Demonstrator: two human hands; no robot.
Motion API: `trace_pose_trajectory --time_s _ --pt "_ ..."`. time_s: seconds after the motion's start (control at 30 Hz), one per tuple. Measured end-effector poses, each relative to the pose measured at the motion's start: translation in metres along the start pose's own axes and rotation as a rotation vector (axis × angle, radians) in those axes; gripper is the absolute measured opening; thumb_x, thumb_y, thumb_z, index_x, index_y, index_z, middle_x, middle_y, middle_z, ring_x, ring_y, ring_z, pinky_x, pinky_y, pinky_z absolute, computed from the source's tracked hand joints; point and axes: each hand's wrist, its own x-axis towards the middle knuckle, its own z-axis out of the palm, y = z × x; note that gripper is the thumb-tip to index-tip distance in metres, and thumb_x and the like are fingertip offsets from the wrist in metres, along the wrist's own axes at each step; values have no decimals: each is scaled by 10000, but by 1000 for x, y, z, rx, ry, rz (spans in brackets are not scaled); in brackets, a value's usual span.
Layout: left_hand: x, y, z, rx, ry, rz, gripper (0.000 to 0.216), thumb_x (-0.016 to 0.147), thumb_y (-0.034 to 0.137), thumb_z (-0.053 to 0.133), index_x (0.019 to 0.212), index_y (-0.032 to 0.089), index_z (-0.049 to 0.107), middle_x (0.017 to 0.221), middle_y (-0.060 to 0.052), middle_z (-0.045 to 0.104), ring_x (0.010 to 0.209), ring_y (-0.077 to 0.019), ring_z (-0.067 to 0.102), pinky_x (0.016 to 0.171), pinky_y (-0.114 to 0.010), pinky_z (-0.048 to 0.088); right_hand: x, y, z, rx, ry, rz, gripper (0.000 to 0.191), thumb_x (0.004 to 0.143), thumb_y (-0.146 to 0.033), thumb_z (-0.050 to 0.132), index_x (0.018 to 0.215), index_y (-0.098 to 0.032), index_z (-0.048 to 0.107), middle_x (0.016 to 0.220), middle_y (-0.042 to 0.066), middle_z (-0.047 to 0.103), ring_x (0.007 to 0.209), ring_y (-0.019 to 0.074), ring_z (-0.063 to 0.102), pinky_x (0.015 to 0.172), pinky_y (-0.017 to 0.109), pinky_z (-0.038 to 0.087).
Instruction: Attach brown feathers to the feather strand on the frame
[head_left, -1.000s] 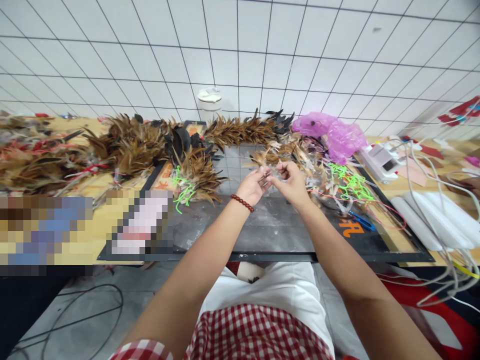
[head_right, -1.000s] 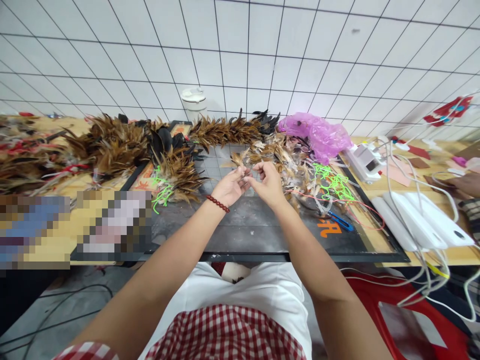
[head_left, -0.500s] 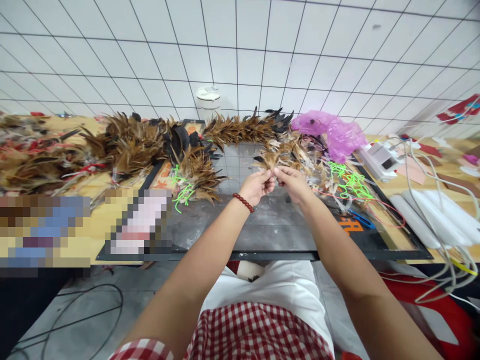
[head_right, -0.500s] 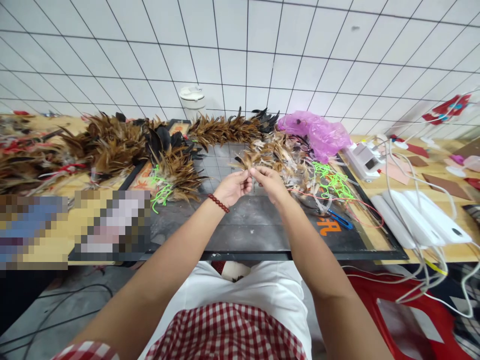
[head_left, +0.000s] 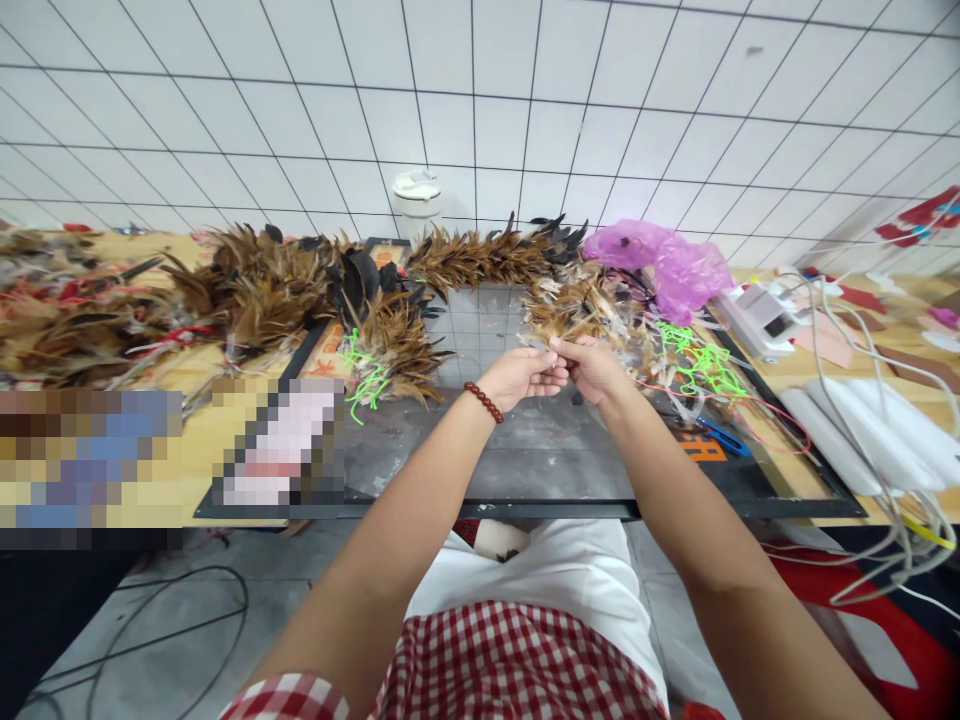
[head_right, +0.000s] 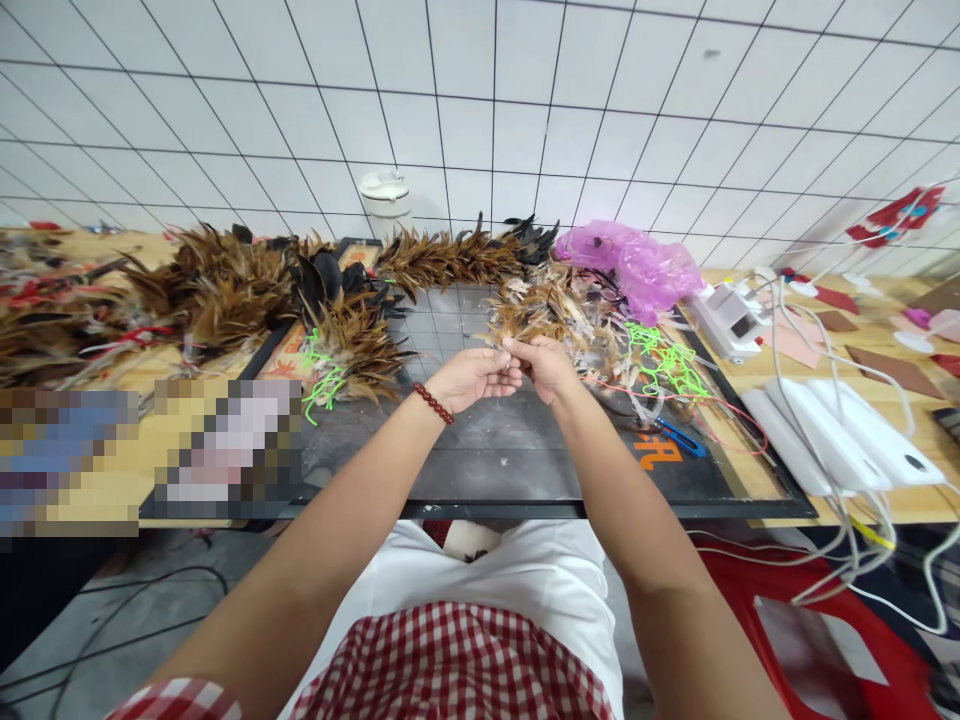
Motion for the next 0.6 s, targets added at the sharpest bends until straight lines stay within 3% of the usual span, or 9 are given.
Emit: trace_pose_trajectory --time_s 0.1,0.23,0.3,0.43,0.6 --pt "2 1 0 -124 93 71 79 803 185 608 781 110 620 756 -65 666 693 -124 635 746 -299 498 -1 1 0 -169 -21 -201 379 606 -484 749 744 -174 581 665 -11 554 570 104 492 550 253 427" --pt "4 2 -2 -318 176 91 88 828 178 556 782 132 615 784 -44 660 732 -108 620 750 -260 482 -5 1 -1 -746 27 -686 622 588 -390 780 1138 -211 548 948 38 536 789 170 520 723 323 453" --pt "4 1 -2 -362 179 47 93 824 176 552 774 133 617 763 -40 653 707 -102 606 735 -252 479 -8 2 0 -943 58 -827 569 684 -372 707 1193 -204 515 1013 72 524 871 208 521 777 357 447" --pt "4 -1 -1 -390 164 -4 116 829 218 552 776 141 619 751 -35 638 667 -104 586 714 -272 481 -10 4 2 -1076 148 -911 462 791 -322 581 1222 -188 481 1035 96 532 926 236 521 796 376 435" --pt "5 1 -1 -411 265 145 87 829 228 573 812 154 614 728 -12 598 615 -76 554 639 -228 461 -9 4 0 -1094 219 -904 383 820 -325 554 1171 -173 523 948 78 557 879 218 539 767 350 425"
